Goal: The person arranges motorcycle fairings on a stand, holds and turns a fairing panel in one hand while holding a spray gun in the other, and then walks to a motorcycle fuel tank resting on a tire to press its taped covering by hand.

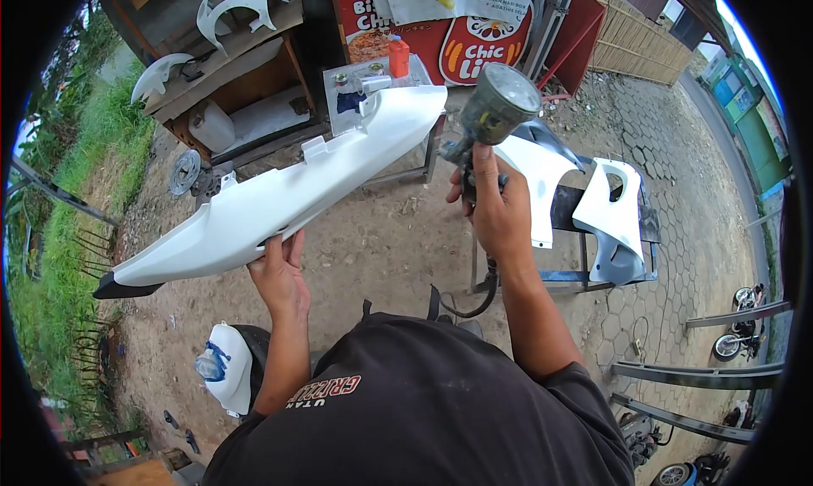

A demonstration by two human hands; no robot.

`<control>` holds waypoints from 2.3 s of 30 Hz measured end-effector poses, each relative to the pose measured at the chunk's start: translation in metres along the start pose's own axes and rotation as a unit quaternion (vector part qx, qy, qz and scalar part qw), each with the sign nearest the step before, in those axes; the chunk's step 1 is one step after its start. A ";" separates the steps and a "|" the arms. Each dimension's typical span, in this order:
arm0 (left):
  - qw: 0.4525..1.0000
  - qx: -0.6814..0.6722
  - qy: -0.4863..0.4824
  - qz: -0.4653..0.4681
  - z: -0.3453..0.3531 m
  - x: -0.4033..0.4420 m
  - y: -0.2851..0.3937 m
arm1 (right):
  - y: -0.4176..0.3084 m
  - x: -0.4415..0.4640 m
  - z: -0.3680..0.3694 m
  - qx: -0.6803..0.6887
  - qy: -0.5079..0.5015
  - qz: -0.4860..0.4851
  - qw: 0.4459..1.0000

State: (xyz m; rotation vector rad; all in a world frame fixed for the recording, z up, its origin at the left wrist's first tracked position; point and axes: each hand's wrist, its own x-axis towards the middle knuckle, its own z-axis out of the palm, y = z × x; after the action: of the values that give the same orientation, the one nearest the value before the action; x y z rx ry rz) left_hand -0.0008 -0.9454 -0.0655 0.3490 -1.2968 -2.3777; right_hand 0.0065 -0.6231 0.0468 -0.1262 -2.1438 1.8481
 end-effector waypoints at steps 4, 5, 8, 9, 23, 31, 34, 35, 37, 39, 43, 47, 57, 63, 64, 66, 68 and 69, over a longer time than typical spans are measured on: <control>1.000 -0.001 0.001 0.003 0.000 0.000 0.001 | 0.007 0.003 -0.004 -0.013 0.025 -0.027 0.999; 1.000 0.000 0.002 0.004 0.000 0.000 0.001 | 0.006 0.002 -0.003 -0.013 0.021 -0.030 0.999; 1.000 0.004 0.000 0.004 0.001 -0.001 0.002 | -0.004 -0.008 0.002 -0.015 -0.017 -0.021 1.000; 1.000 0.004 -0.001 0.002 0.001 -0.001 0.002 | -0.007 -0.012 0.003 -0.015 -0.034 -0.015 0.999; 1.000 -0.001 -0.003 -0.002 -0.003 -0.001 0.002 | -0.008 -0.019 0.002 0.028 -0.070 0.009 0.997; 1.000 -0.002 0.001 -0.012 0.000 -0.003 0.006 | -0.001 -0.009 -0.008 -0.004 0.029 -0.033 0.999; 1.000 -0.007 -0.003 -0.021 -0.004 -0.001 0.003 | 0.001 -0.014 -0.011 -0.023 -0.004 -0.027 0.999; 1.000 -0.008 -0.005 -0.025 -0.005 -0.001 0.002 | -0.002 -0.017 -0.011 -0.020 -0.021 -0.024 0.999; 0.999 -0.011 -0.006 -0.033 -0.004 -0.002 0.002 | -0.012 -0.025 -0.006 -0.014 -0.054 -0.017 0.998; 0.999 -0.015 -0.006 -0.038 -0.003 -0.003 0.002 | -0.010 -0.029 -0.001 0.016 -0.089 -0.012 0.996; 0.999 -0.020 -0.008 -0.043 -0.002 -0.004 0.001 | -0.017 -0.031 0.004 0.027 -0.110 -0.012 0.994; 0.999 -0.024 -0.010 -0.042 -0.003 -0.003 0.001 | -0.016 -0.019 -0.001 0.007 -0.075 -0.020 0.997; 0.999 -0.016 -0.007 -0.027 -0.004 -0.002 -0.002 | -0.011 -0.003 -0.015 -0.045 0.022 -0.045 0.998; 1.000 -0.008 -0.008 -0.021 -0.004 0.000 -0.005 | -0.017 -0.010 -0.012 0.005 -0.057 -0.013 0.998; 1.000 -0.008 -0.011 -0.020 -0.005 0.001 -0.006 | -0.018 -0.010 -0.012 0.016 -0.070 -0.005 0.997; 1.000 -0.007 -0.013 -0.018 -0.005 0.001 -0.007 | -0.017 -0.009 -0.012 0.039 -0.083 0.010 0.996; 1.000 -0.007 -0.013 -0.014 -0.004 0.001 -0.006 | -0.018 -0.008 -0.012 0.052 -0.086 0.023 0.995; 1.000 -0.008 -0.014 -0.012 -0.005 0.001 -0.006 | -0.018 -0.006 -0.012 0.055 -0.083 0.029 0.995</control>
State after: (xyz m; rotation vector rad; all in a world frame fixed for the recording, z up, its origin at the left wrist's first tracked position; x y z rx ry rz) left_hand -0.0009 -0.9461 -0.0734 0.3282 -1.2926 -2.4191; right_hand 0.0183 -0.6169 0.0651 -0.0098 -2.1605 2.0701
